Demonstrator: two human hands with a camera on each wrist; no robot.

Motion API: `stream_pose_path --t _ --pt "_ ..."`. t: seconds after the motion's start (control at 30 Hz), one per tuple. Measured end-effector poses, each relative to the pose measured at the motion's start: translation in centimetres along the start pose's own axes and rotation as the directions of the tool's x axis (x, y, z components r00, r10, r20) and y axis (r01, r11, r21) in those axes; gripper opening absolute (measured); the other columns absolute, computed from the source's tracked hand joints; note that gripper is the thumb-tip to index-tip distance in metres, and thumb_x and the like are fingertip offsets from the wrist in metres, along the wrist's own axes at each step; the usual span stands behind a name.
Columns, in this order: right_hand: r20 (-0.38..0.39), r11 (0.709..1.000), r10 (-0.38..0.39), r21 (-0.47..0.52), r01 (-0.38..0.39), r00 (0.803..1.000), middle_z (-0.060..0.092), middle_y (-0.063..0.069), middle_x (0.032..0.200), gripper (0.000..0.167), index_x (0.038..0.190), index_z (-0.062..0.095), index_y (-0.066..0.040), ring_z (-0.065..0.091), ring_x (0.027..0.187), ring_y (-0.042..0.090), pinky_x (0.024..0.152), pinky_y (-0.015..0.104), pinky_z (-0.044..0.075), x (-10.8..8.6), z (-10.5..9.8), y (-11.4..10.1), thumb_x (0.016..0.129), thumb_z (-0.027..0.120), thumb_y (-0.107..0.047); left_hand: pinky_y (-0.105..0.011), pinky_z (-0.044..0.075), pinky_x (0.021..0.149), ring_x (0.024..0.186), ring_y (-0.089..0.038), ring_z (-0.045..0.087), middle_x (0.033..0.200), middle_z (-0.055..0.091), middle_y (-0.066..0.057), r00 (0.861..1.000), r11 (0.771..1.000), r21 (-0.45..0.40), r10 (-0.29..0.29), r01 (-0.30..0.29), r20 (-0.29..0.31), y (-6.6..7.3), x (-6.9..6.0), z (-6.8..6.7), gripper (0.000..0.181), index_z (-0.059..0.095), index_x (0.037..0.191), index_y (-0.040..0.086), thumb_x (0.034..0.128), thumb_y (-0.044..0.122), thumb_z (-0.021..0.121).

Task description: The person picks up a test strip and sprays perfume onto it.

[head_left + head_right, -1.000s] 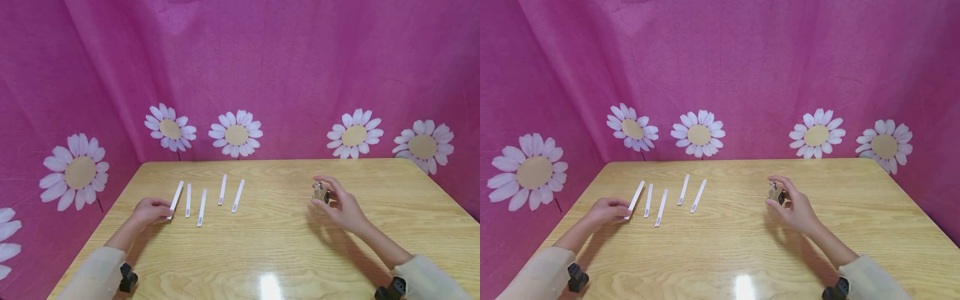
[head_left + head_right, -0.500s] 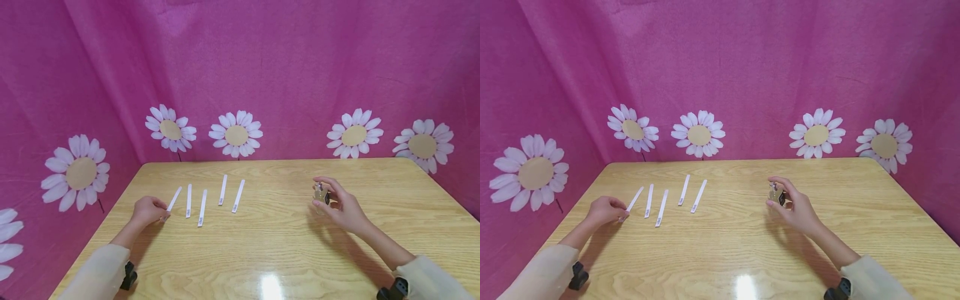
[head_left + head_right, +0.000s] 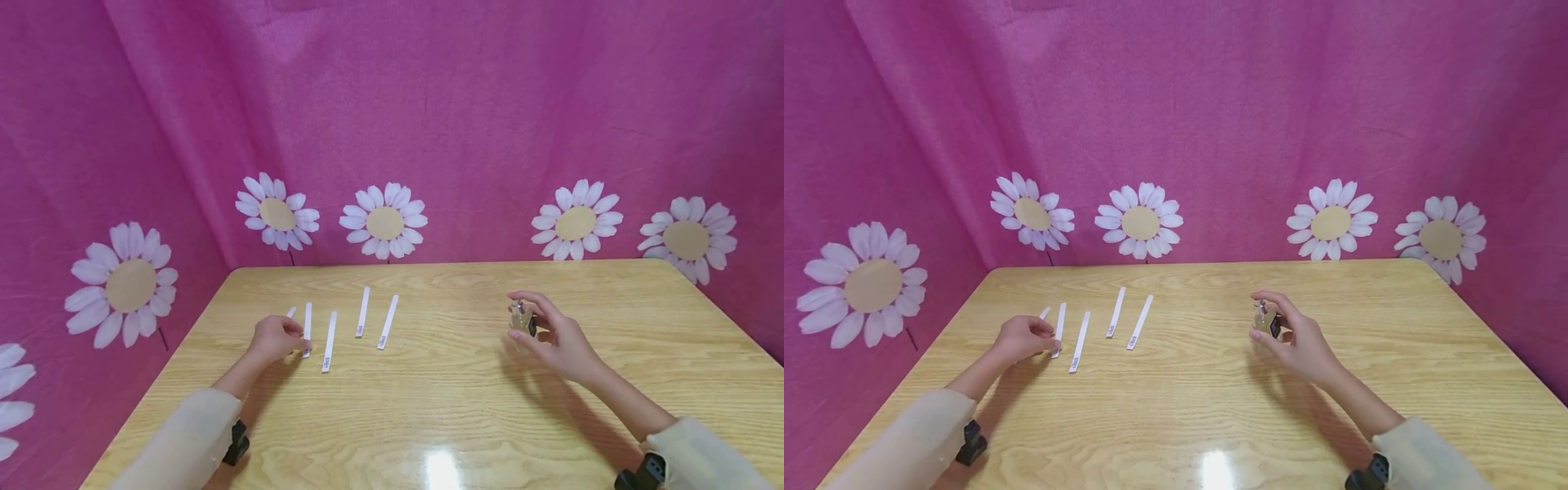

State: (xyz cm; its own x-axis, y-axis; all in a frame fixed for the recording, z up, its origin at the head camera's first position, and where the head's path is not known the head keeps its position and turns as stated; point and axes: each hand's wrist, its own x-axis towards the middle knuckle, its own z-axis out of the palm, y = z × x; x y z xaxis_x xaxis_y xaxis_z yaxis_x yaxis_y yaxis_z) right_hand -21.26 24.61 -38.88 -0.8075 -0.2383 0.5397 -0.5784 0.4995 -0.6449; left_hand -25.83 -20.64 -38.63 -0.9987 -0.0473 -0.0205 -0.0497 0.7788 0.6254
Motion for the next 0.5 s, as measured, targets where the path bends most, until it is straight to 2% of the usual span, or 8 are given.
stream_pose_path --t 0.17,0.27,0.4,0.5 --pt "0.007 1.000 -0.009 -0.004 0.009 1.000 0.063 -0.007 0.107 0.053 0.132 0.049 -0.006 0.062 0.090 -0.008 0.060 0.022 0.057 -0.2 -0.1 -0.2 0.084 0.069 0.002 -0.022 0.041 0.059 0.071 -0.017 0.053 0.075 0.062 -0.011 0.999 0.999 -0.003 -0.041 0.041 -0.002 0.1 0.2 1.0 0.031 0.066 0.089 -0.006 0.0682 0.009 0.083" --pt "0.019 1.000 -0.008 -0.005 0.008 1.000 0.064 -0.001 0.107 0.053 0.132 0.049 -0.006 0.062 0.092 -0.007 0.060 0.023 0.058 -0.4 -0.2 -0.2 0.084 0.069 0.001 -0.021 0.042 0.058 0.069 -0.016 0.056 0.073 0.064 -0.011 0.998 0.998 -0.002 -0.057 0.057 -0.006 0.0 0.0 1.3 0.029 0.067 0.087 -0.006 0.0667 0.006 0.083" --pt "0.019 1.000 -0.001 -0.010 0.001 1.000 0.063 -0.001 0.110 0.054 0.133 0.048 -0.008 0.061 0.095 -0.009 0.061 0.023 0.058 -0.5 -0.3 -0.1 0.084 0.069 0.001 -0.024 0.046 0.061 0.071 -0.020 0.061 0.076 0.069 -0.015 0.999 0.999 0.017 -0.029 0.029 -0.033 0.1 0.1 1.2 0.027 0.069 0.087 -0.006 0.0659 0.005 0.082" --pt "0.017 1.000 -0.008 -0.012 0.008 1.000 0.064 0.009 0.112 0.054 0.133 0.048 -0.007 0.061 0.095 -0.010 0.061 0.023 0.058 -0.4 -0.3 0.0 0.084 0.069 0.002 -0.025 0.047 0.062 0.074 -0.023 0.062 0.077 0.069 -0.016 0.999 0.999 0.037 -0.003 0.004 -0.050 0.3 0.4 1.0 0.028 0.069 0.087 -0.006 0.0651 0.005 0.082"
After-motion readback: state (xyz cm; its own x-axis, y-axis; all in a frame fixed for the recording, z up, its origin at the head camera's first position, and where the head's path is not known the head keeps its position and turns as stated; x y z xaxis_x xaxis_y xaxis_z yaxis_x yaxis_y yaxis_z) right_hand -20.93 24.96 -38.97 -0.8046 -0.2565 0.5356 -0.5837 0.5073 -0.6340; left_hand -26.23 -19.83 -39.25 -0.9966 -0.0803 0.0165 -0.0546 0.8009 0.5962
